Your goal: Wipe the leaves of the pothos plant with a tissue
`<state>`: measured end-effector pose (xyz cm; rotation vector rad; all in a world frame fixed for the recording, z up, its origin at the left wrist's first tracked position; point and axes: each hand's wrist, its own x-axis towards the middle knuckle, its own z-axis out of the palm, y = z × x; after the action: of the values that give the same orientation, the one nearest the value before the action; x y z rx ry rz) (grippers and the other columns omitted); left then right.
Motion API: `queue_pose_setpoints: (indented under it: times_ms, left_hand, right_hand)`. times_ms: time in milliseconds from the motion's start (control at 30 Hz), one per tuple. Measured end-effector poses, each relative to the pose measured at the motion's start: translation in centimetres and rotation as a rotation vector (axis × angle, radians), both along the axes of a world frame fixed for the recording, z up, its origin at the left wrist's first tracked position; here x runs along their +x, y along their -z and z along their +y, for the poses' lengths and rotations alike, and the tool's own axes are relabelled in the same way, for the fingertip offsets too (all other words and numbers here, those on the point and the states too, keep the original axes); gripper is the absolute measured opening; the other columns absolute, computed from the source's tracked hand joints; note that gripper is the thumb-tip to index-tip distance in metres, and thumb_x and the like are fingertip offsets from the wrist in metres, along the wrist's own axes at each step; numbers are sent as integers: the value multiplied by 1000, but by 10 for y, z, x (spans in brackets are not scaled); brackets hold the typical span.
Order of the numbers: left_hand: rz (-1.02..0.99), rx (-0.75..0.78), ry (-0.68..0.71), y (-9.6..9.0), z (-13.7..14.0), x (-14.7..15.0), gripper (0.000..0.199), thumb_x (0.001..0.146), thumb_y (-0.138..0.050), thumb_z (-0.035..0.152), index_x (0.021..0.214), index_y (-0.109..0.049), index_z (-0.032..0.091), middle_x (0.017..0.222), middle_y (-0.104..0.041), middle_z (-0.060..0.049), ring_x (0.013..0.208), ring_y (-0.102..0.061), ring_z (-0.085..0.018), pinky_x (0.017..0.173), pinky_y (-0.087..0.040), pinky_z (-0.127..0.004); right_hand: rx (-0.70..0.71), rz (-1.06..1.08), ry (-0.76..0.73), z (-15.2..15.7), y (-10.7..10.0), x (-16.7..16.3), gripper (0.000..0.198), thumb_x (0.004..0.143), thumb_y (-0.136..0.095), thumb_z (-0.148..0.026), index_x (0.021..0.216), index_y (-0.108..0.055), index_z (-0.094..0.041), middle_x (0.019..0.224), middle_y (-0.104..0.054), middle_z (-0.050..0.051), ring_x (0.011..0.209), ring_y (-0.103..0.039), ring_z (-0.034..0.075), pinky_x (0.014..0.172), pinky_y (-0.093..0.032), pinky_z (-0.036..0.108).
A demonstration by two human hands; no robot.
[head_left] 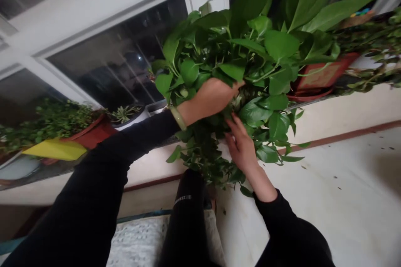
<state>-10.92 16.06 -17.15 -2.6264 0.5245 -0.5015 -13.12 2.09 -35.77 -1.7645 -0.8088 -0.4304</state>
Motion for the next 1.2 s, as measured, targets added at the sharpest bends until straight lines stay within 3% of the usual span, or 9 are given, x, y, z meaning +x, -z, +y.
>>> queue_pose_setpoints:
  times_ms: [67, 200, 400, 500, 667, 900, 1067, 1200]
  left_hand:
    - [-74, -54, -47, -5, 10, 11, 47, 113, -36, 32, 146, -63, 15, 109, -78, -15, 102, -76, -29, 94, -57, -42]
    - [-130, -181, -20, -14, 27, 23, 42, 113, -41, 39, 134, -69, 16, 120, -76, -14, 123, -71, -26, 113, -51, -40]
    - [-12, -142, 38, -12, 22, 21, 49, 104, -63, 46, 140, -64, 12, 139, -69, -21, 137, -63, -33, 119, -48, -46]
    - [39, -125, 58, -9, 19, 20, 47, 102, -65, 43, 142, -64, 17, 148, -64, -19, 142, -59, -33, 121, -47, -49]
    - [120, -138, 100, -11, 16, 17, 32, 105, -55, 36, 125, -72, 18, 136, -69, -18, 134, -62, -34, 121, -46, -52]
    - [215, -190, 183, -14, 23, 15, 29, 103, -50, 25, 114, -75, 18, 127, -72, -15, 131, -63, -32, 119, -46, -51]
    - [185, -459, 193, -8, 23, 25, 29, 103, -50, 25, 116, -75, 17, 118, -78, -14, 122, -68, -26, 114, -51, -42]
    - [121, -696, 179, -20, 18, 20, 28, 102, -49, 21, 93, -74, 17, 95, -80, -7, 96, -73, -18, 102, -56, -33]
  right_hand:
    - [15, 0, -33, -1, 4, 3, 55, 108, -44, -27, 162, -53, -30, 176, -43, 8, 160, -46, 28, 124, -52, 50]
    - [27, 13, -54, -4, 6, 11, 54, 108, -47, -31, 161, -55, -30, 168, -54, 11, 153, -56, 31, 120, -55, 51]
    - [30, 23, -95, -10, 1, 14, 52, 107, -46, -32, 157, -60, -28, 162, -59, 12, 147, -61, 34, 117, -56, 51]
    - [29, 14, -95, -13, 0, 15, 51, 106, -47, -32, 155, -62, -27, 160, -61, 12, 144, -63, 33, 116, -57, 49]
    - [30, 5, -96, -18, 2, 19, 51, 106, -47, -31, 154, -62, -25, 156, -65, 12, 139, -67, 32, 110, -60, 48]
    - [23, -1, -106, -21, 2, 21, 51, 106, -47, -29, 156, -61, -26, 153, -66, 11, 138, -67, 29, 111, -60, 45]
    - [33, -1, -103, -21, 3, 21, 52, 107, -48, -31, 157, -59, -28, 153, -66, 11, 139, -66, 29, 112, -59, 45]
    - [37, -10, -97, -21, 7, 23, 51, 107, -48, -32, 156, -60, -26, 152, -67, 12, 139, -66, 29, 112, -58, 45]
